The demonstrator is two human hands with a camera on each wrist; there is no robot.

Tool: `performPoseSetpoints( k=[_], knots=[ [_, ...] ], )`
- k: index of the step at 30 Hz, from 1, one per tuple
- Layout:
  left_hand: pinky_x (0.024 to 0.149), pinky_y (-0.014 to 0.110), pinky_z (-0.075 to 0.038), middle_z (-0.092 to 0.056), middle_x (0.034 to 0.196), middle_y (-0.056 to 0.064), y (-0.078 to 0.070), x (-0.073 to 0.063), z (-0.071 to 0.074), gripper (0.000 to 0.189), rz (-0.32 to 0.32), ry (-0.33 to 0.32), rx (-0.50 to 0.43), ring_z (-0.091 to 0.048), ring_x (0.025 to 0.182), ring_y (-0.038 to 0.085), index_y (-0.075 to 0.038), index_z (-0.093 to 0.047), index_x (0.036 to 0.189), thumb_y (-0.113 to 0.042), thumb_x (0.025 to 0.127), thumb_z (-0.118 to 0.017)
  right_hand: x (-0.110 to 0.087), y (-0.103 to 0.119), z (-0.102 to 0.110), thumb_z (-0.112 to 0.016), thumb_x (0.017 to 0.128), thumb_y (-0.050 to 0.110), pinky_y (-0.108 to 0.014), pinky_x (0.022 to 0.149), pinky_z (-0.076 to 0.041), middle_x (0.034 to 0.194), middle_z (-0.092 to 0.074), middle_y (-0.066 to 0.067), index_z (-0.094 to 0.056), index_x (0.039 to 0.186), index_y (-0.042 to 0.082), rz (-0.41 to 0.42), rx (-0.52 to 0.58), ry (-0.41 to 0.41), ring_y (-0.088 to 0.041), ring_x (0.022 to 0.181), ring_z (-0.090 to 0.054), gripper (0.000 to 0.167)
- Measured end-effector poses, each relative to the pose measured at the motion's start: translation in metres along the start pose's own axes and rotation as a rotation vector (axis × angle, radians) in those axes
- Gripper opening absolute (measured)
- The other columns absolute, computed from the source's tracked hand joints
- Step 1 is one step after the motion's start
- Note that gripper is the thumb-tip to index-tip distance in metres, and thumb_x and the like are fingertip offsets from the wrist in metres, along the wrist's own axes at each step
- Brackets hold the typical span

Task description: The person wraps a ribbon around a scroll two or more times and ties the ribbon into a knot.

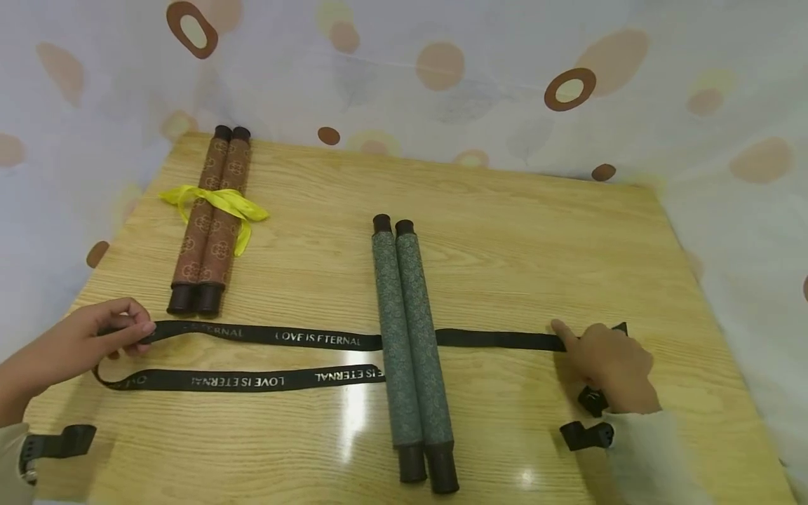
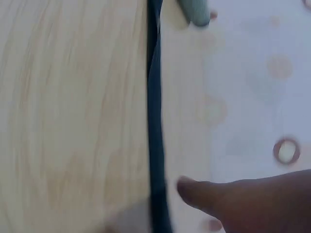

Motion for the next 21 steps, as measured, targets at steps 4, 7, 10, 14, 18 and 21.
performPoseSetpoints(
  k=[4, 7, 10, 14, 18, 21],
  knots=[
    [0.058, 0.027, -0.046, -0.064, 0.077, 0.0, -0.012, 0.001, 0.011, 0.011, -0.047, -0.047, -0.08, -0.058, 0.069, 0.015, -0.003, -0.053, 0.104, -0.009, 0.106, -0.046, 0.016, -0.03, 0.003, -0.048, 0.095, 0.067, -0.027, 0.045, -0.035, 0.046, -0.053, 0.003, -0.055, 0.056, 0.011, 0.022, 0.085, 0.028, -0.014, 0.045, -0.05, 0.069],
    [0.057, 0.029, -0.043, -0.061, 0.078, 0.0, -0.022, 0.002, 0.017, 0.009, -0.085, -0.063, -0.151, -0.054, 0.068, 0.018, -0.005, -0.054, 0.104, -0.007, 0.106, -0.045, 0.029, -0.03, 0.015, -0.059, 0.098, 0.044, -0.029, 0.048, -0.039, 0.048, -0.052, 0.005, -0.056, 0.055, 0.013, 0.105, 0.139, -0.03, -0.013, 0.047, -0.051, 0.053],
    [0.06, 0.028, -0.044, -0.063, 0.082, -0.003, -0.031, 0.001, 0.024, 0.012, -0.132, -0.081, -0.209, -0.057, 0.071, 0.016, -0.007, -0.055, 0.108, -0.001, 0.104, -0.047, 0.039, -0.028, 0.032, -0.058, 0.098, 0.03, -0.027, 0.051, -0.039, 0.053, -0.048, 0.007, -0.055, 0.064, 0.008, 0.133, 0.224, -0.131, -0.011, 0.052, -0.046, 0.041],
    [0.063, 0.027, -0.045, -0.064, 0.089, -0.006, -0.047, -0.003, 0.036, 0.025, -0.216, -0.119, -0.284, -0.059, 0.076, 0.014, -0.009, -0.057, 0.114, 0.009, 0.1, -0.048, 0.045, -0.027, 0.053, -0.054, 0.102, 0.021, -0.018, 0.063, -0.052, 0.079, -0.059, 0.017, -0.062, 0.096, 0.006, 0.169, 0.751, -0.208, -0.001, 0.067, -0.058, 0.018],
    [0.063, 0.029, -0.041, -0.063, 0.09, -0.002, -0.082, -0.003, 0.051, 0.03, -0.366, -0.127, -0.487, -0.055, 0.073, 0.015, -0.003, -0.057, 0.115, 0.017, 0.098, -0.043, 0.042, -0.007, 0.075, -0.057, 0.102, 0.016, -0.015, 0.078, -0.056, 0.104, -0.058, 0.011, -0.063, 0.106, 0.013, 0.312, 1.407, -0.114, 0.0, 0.081, -0.066, 0.007],
    [0.064, 0.029, -0.041, -0.065, 0.095, 0.001, -0.119, 0.005, 0.063, 0.032, -0.464, -0.092, -0.638, -0.056, 0.074, 0.015, 0.001, -0.056, 0.115, 0.02, 0.097, -0.039, 0.035, 0.02, 0.099, -0.057, 0.102, 0.016, -0.022, 0.084, -0.057, 0.105, -0.066, 0.001, -0.06, 0.108, 0.01, 0.4, 1.665, 0.005, -0.01, 0.088, -0.072, 0.009]
  ],
)
Point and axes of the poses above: each hand's wrist, its own x-axis towards the middle knuckle, its own z-axis out of the back of the hand, y = z × x, the point moved 10 cm from there along x, towards the middle knuckle
